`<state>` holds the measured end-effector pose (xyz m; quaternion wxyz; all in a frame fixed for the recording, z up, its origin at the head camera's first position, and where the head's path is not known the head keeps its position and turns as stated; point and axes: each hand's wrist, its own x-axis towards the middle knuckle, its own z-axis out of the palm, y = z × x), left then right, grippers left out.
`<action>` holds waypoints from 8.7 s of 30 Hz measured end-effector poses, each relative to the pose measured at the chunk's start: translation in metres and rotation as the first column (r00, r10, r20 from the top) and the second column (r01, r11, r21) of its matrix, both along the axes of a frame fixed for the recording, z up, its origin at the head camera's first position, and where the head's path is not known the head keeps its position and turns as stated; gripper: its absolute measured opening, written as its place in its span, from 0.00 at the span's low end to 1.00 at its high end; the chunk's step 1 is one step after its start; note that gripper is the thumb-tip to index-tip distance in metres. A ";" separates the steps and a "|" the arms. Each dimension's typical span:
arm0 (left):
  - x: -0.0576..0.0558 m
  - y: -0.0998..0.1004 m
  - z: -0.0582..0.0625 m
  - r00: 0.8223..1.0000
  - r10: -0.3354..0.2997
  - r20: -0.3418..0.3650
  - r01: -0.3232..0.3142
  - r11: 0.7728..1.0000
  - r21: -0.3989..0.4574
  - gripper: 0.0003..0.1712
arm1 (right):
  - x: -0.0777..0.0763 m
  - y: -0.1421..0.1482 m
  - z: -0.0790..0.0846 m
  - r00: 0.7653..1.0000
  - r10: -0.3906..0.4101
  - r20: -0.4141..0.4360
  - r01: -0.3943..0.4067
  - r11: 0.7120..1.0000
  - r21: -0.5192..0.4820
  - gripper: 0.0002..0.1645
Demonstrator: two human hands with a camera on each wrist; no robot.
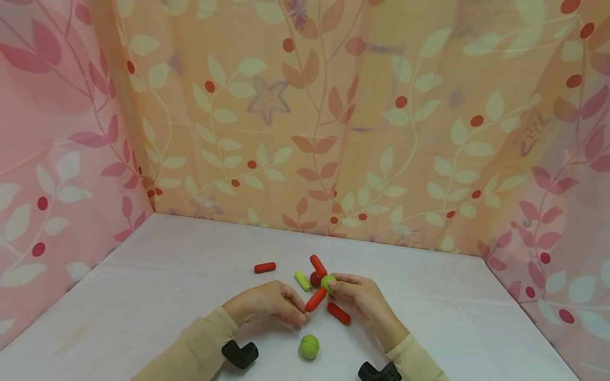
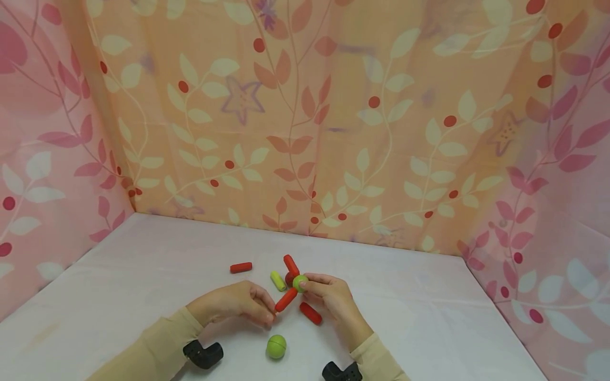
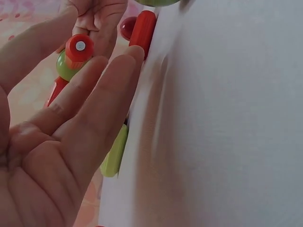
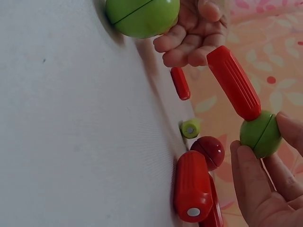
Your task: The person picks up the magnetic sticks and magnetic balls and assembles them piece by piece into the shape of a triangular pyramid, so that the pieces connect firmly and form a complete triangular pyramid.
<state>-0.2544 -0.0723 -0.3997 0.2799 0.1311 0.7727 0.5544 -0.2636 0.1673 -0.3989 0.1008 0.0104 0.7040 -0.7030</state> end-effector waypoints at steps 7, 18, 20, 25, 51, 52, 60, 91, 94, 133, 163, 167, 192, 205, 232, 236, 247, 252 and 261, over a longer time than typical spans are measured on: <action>0.005 0.002 0.003 0.999 -0.051 0.013 0.051 0.998 -0.032 0.12 | -0.002 0.004 0.001 1.000 0.011 0.008 -0.011 1.000 -0.008 0.27; 0.010 0.010 0.001 0.995 -0.090 0.037 0.091 0.995 -0.028 0.13 | -0.003 0.006 0.002 1.000 0.005 0.027 -0.005 1.000 0.015 0.29; 0.010 0.011 0.002 0.995 -0.093 0.038 0.094 0.995 -0.033 0.12 | -0.004 0.007 0.002 1.000 0.000 0.028 -0.001 1.000 0.026 0.29; 0.011 0.013 0.001 0.993 -0.112 0.047 0.114 0.993 -0.037 0.11 | -0.006 0.009 0.001 1.000 0.001 0.031 -0.002 1.000 0.024 0.29; 0.019 0.013 0.002 0.995 -0.097 0.010 0.098 0.991 -0.093 0.08 | -0.004 0.011 0.004 0.999 0.022 0.031 -0.022 0.999 0.027 0.28; 0.018 0.012 0.003 0.996 -0.084 0.005 0.084 0.991 -0.105 0.08 | -0.004 0.011 0.005 0.999 0.018 0.033 -0.019 0.999 0.034 0.28; 0.002 -0.010 0.008 0.998 0.035 -0.043 -0.038 0.997 -0.074 0.11 | -0.003 0.011 0.004 0.999 0.027 0.034 -0.029 0.997 0.069 0.27; -0.022 -0.039 0.015 0.937 0.336 -0.098 -0.326 0.939 0.110 0.17 | -0.004 0.013 0.001 0.982 0.183 0.039 -0.185 0.979 0.081 0.26; -0.021 -0.037 0.016 0.937 0.334 -0.102 -0.323 0.940 0.110 0.17 | -0.004 0.013 0.001 0.981 0.188 0.041 -0.191 0.979 0.079 0.26; -0.017 -0.027 0.014 0.944 0.316 -0.095 -0.310 0.948 0.074 0.14 | -0.002 0.011 0.003 0.986 0.159 0.043 -0.158 0.987 -0.014 0.31; -0.012 -0.026 0.019 0.963 0.249 -0.106 -0.245 0.968 0.043 0.12 | 0.001 0.007 0.002 0.998 0.055 0.020 -0.056 0.996 0.069 0.26; -0.012 -0.025 0.018 0.961 0.256 -0.106 -0.254 0.967 0.035 0.12 | 0.001 0.006 0.002 0.999 0.039 0.016 -0.040 0.996 0.077 0.26; -0.014 -0.026 0.018 0.951 0.289 -0.109 -0.283 0.957 0.063 0.14 | 0.000 0.005 0.001 0.999 0.035 0.020 -0.035 0.999 0.033 0.26; -0.018 -0.040 0.017 0.951 0.274 -0.145 -0.270 0.962 0.048 0.17 | 0.003 0.004 0.001 0.987 0.162 0.015 -0.163 0.984 0.066 0.27; -0.030 -0.057 0.010 0.961 0.263 -0.086 -0.262 0.965 0.023 0.16 | 0.017 -0.016 -0.005 0.920 0.378 0.107 -0.390 0.911 0.135 0.22; -0.031 -0.058 0.009 0.961 0.261 -0.089 -0.261 0.965 0.016 0.16 | 0.017 -0.017 -0.005 0.917 0.383 0.107 -0.396 0.907 0.142 0.22; -0.029 -0.056 0.002 0.964 0.253 -0.085 -0.253 0.967 0.015 0.17 | 0.020 -0.020 -0.007 0.926 0.369 0.081 -0.376 0.884 0.276 0.19; -0.029 -0.051 -0.001 0.968 0.229 -0.106 -0.231 0.973 0.000 0.17 | 0.020 -0.019 -0.004 0.915 0.399 0.065 -0.397 0.854 0.337 0.18; -0.029 -0.043 0.003 0.970 0.209 -0.127 -0.215 0.976 -0.031 0.17 | 0.019 -0.018 -0.001 0.910 0.407 0.075 -0.405 0.842 0.357 0.20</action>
